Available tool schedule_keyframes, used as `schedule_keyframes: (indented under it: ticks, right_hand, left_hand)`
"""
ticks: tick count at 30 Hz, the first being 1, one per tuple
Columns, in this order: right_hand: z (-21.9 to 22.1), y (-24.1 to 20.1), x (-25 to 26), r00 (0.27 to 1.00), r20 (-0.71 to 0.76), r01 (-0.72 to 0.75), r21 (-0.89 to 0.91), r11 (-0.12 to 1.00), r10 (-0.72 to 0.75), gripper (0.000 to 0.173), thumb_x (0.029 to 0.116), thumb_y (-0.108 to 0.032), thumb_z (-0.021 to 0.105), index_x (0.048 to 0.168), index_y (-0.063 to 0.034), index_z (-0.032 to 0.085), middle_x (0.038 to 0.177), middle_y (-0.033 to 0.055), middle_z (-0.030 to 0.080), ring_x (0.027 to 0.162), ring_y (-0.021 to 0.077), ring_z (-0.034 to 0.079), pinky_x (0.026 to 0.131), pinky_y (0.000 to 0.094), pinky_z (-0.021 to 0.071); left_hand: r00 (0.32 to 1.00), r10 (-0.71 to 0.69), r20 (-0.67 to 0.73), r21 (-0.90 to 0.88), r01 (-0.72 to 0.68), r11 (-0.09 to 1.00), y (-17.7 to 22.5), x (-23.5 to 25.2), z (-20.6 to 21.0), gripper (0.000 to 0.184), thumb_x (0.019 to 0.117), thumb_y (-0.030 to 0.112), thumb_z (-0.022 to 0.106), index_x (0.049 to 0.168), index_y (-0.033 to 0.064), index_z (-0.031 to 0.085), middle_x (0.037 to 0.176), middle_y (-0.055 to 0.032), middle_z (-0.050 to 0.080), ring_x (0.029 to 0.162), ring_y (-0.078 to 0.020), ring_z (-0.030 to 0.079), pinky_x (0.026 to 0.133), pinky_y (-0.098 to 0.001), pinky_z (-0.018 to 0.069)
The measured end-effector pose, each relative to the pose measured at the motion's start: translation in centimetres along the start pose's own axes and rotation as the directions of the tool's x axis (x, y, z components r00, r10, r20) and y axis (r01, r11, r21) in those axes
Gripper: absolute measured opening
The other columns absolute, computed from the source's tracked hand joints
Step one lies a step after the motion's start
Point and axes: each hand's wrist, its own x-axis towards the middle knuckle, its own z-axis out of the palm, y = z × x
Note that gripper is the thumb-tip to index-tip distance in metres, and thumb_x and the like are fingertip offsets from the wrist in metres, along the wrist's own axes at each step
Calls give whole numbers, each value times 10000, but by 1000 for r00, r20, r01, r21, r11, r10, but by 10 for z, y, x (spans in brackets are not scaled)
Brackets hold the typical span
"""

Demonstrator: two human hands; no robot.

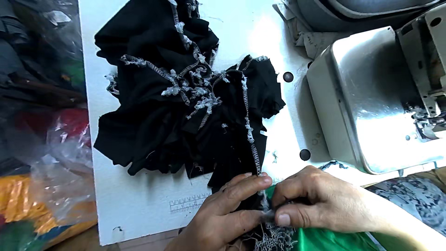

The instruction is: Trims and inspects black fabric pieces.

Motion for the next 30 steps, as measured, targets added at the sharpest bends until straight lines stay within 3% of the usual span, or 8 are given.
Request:
schedule_keyframes:
  ticks: [4,9,12,14,19,22,25,30]
  right_hand:
    - [-3,-2,-2,990,-131,57,1,998,-56,389,1057,-346,521,863,-50,683,646,-84,519,587,-106,432,531,75,328]
    - [-3,-18,15,865,-499,-183,-218,959,51,376,939,-560,592,845,-202,657,573,-158,469,497,-100,425,439,101,331]
    - [-2,-27,32,869,-473,-377,-440,815,147,451,858,-649,660,861,-198,642,595,-106,484,527,14,484,464,224,369]
    - [-2,-27,42,896,-394,-408,-554,725,204,420,891,-577,683,868,-159,654,615,-57,517,567,79,541,495,286,418]
    - [-8,-19,45,926,-367,-310,-613,727,85,62,904,-205,703,880,-150,686,649,-46,559,572,77,533,496,266,412]
    - [-13,-17,37,885,-450,-209,-610,764,-117,82,894,-149,674,968,-131,704,759,-36,601,636,51,544,539,222,439]
    - [-16,-23,29,864,-488,-149,-479,865,-122,110,895,-147,635,999,-160,667,721,-109,558,589,-51,478,495,114,370]
    - [-9,-23,14,919,-342,86,-310,947,-196,124,921,-123,626,1021,-122,700,765,-107,611,657,-82,533,565,65,438]
  left_hand:
    - [1000,-4,-1,13,4,1000,0,-2,0,156,1038,243,568,1047,129,674,1443,40,564,1385,-55,476,1158,-255,419]
    - [1000,20,3,49,-20,999,1,1,4,170,1044,244,560,1042,113,669,1396,-4,600,1353,-60,505,1139,-236,414]
    - [1000,22,9,76,-22,997,1,4,7,198,1046,241,538,1029,102,679,1330,-28,631,1301,-66,537,1124,-223,410]
    - [1000,23,18,89,-24,996,2,6,9,190,1037,224,539,1010,98,678,1309,-35,648,1276,-69,557,1115,-224,415]
    - [998,52,19,123,-54,991,-1,5,6,200,1040,246,526,1004,128,684,1355,9,639,1261,-63,556,1087,-235,400]
    - [999,28,-43,92,-24,995,1,2,0,209,1056,276,520,1006,144,675,1235,46,686,1159,-20,592,1088,-246,360]
    - [997,20,-71,-51,-24,998,7,5,-15,229,1078,282,488,1020,129,649,1074,45,699,1059,-2,628,1096,-244,379]
    - [996,40,-79,-108,-49,993,17,20,-29,195,1082,203,471,1069,116,646,1024,31,661,1015,-30,640,1071,-261,454]
